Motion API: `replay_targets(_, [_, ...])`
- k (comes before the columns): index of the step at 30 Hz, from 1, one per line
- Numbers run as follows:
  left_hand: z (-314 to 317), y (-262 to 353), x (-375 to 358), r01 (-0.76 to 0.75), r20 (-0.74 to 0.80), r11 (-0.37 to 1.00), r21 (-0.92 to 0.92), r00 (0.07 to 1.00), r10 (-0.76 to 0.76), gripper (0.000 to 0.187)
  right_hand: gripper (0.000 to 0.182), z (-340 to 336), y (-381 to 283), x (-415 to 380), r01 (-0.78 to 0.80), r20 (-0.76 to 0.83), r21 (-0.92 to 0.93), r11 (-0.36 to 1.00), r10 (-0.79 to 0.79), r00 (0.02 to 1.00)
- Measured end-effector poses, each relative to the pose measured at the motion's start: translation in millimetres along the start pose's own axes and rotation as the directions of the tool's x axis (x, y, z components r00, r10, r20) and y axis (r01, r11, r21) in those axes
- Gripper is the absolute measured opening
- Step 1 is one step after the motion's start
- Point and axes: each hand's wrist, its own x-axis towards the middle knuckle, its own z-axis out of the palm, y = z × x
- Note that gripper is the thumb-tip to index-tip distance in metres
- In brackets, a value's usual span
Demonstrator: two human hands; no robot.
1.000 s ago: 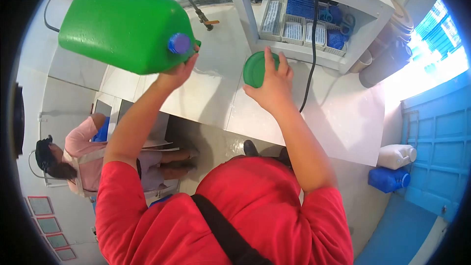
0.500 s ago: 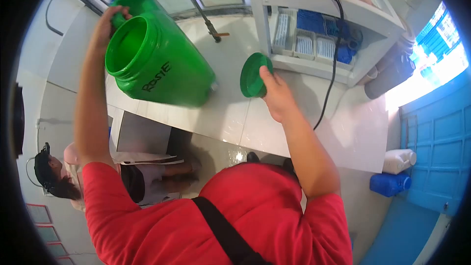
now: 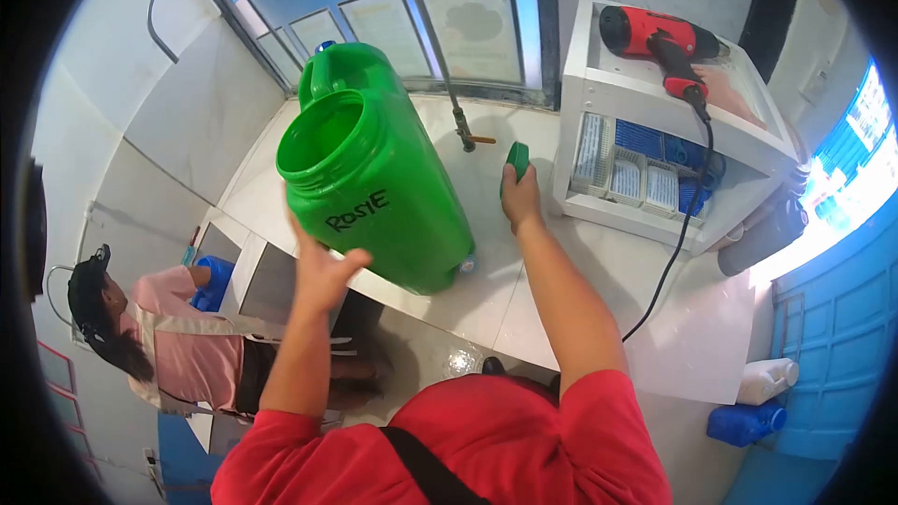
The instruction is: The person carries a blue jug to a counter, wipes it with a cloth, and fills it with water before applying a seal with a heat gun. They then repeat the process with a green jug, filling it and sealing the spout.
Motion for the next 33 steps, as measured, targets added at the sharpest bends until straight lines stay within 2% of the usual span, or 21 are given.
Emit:
replay_targets(4, [-4, -49, 7, 0.113, 0.062, 0.991, -0.075, 0.992, -0.108, 0.113, 0.04, 24, -9, 32, -0.097, -0.08, -0.061, 0.993, 0.092, 0.993])
replay_targets(6, [-5, -65, 25, 0.085, 0.057, 0.991, -0.1, 0.995, -0.079, 0.103, 0.041, 27, -53, 29, -0.061, 0.06, 0.198, 0.978, 0.05, 0.997])
replay_targets(8, [-5, -79, 43, 0.065, 0.065, 0.997, -0.049, 0.996, -0.061, 0.104, 0.04, 35, -72, 38, 0.17, 0.079, 0.379, 0.909, -0.215, 0.973])
replay_targets(10, [-1, -84, 52, -0.012, 0.069, 0.995, -0.097, 0.997, 0.019, 0.103, 0.041, 18, -104, 17, 0.36, 0.158, 0.269, 0.894, -0.409, 0.899])
replay_targets(12, [0, -91, 51, 0.049, 0.083, 0.988, -0.147, 0.996, -0.037, 0.104, 0.043, -8, -122, -13, 0.465, 0.227, 0.001, 0.885, -0.453, 0.862])
replay_targets(13, [-3, -92, 48, 0.039, 0.09, 0.997, -0.063, 0.995, -0.033, 0.1, 0.047, -22, -125, -32, 0.47, 0.284, -0.078, 0.879, -0.433, 0.856])
replay_targets(14, [1, -95, 36, 0.064, 0.106, 0.995, -0.073, 0.993, -0.056, 0.1, 0.047, -35, -113, -49, 0.447, 0.282, -0.095, 0.889, -0.407, 0.869])
replay_targets(16, [13, -96, 17, 0.067, -0.074, 0.987, -0.149, 0.994, -0.079, 0.094, 0.052, -67, -96, -86, 0.447, 0.4, -0.507, 0.737, -0.259, 0.879])
replay_targets(17, [23, -88, -4, 0.071, -0.164, 0.997, -0.036, 0.984, -0.076, 0.087, 0.056, -80, -93, -108, 0.416, 0.415, -0.646, 0.64, -0.163, 0.895])
replay_targets(18, [34, -97, -38, 0.218, -0.269, 0.975, 0.037, 0.942, -0.201, 0.077, 0.056, -93, -71, -123, 0.441, 0.421, -0.714, 0.544, -0.171, 0.891])
replay_targets(19, [44, -118, -74, 0.341, -0.277, 0.931, 0.132, 0.914, -0.296, 0.062, 0.057, -102, -46, -134, 0.461, 0.424, -0.773, 0.435, -0.185, 0.886])
replay_targets(20, [63, -125, -103, 0.476, -0.166, 0.875, -0.092, 0.859, -0.485, 0.046, 0.057, -109, -33, -145, 0.449, 0.412, -0.782, 0.433, -0.182, 0.893])
replay_targets(21, [73, -98, -112, 0.725, 0.166, 0.592, -0.352, 0.67, -0.723, 0.037, 0.057, -116, -23, -157, 0.453, 0.42, -0.823, 0.342, -0.169, 0.892])
replay_targets(22, [87, -85, -111, 0.863, 0.323, 0.377, -0.338, 0.482, -0.814, 0.031, 0.057, -122, -17, -168, 0.457, 0.432, -0.853, 0.25, -0.153, 0.889])
replay_targets(23, [100, -85, -109, 0.918, 0.367, 0.28, -0.282, 0.373, -0.852, 0.037, 0.056, -122, -17, -177, 0.445, 0.42, -0.858, 0.256, -0.149, 0.895])
replay_targets(24, [111, -90, -103, 0.917, 0.367, 0.281, -0.284, 0.374, -0.851, 0.037, 0.056, -124, -16, -183, 0.446, 0.42, -0.858, 0.254, -0.15, 0.895])
replay_targets(26, [132, -102, -86, 0.947, 0.461, 0.031, -0.32, 0.184, -0.868, 0.045, 0.056, -124, -10, -193, 0.481, 0.472, -0.841, 0.248, -0.097, 0.876])
replay_targets(27, [141, -109, -76, 0.946, 0.462, 0.038, -0.322, 0.192, -0.866, 0.045, 0.056, -126, -9, -194, 0.48, 0.469, -0.842, 0.246, -0.105, 0.877])
replay_targets(29, [152, -128, -66, 0.894, 0.566, -0.197, -0.402, 0.073, -0.821, 0.052, 0.057, -131, -7, -200, 0.497, 0.502, -0.818, 0.29, -0.06, 0.863])
replay_targets(31, [156, -148, -68, 0.895, 0.549, -0.186, -0.405, 0.075, -0.832, 0.053, 0.058, -135, 0, -201, 0.503, 0.514, -0.805, 0.315, -0.054, 0.856])
replay_targets(33, [162, -140, -63, 0.898, 0.487, -0.127, -0.421, 0.105, -0.867, 0.053, 0.06, -139, 8, -204, 0.536, 0.542, -0.78, 0.323, -0.08, 0.837])
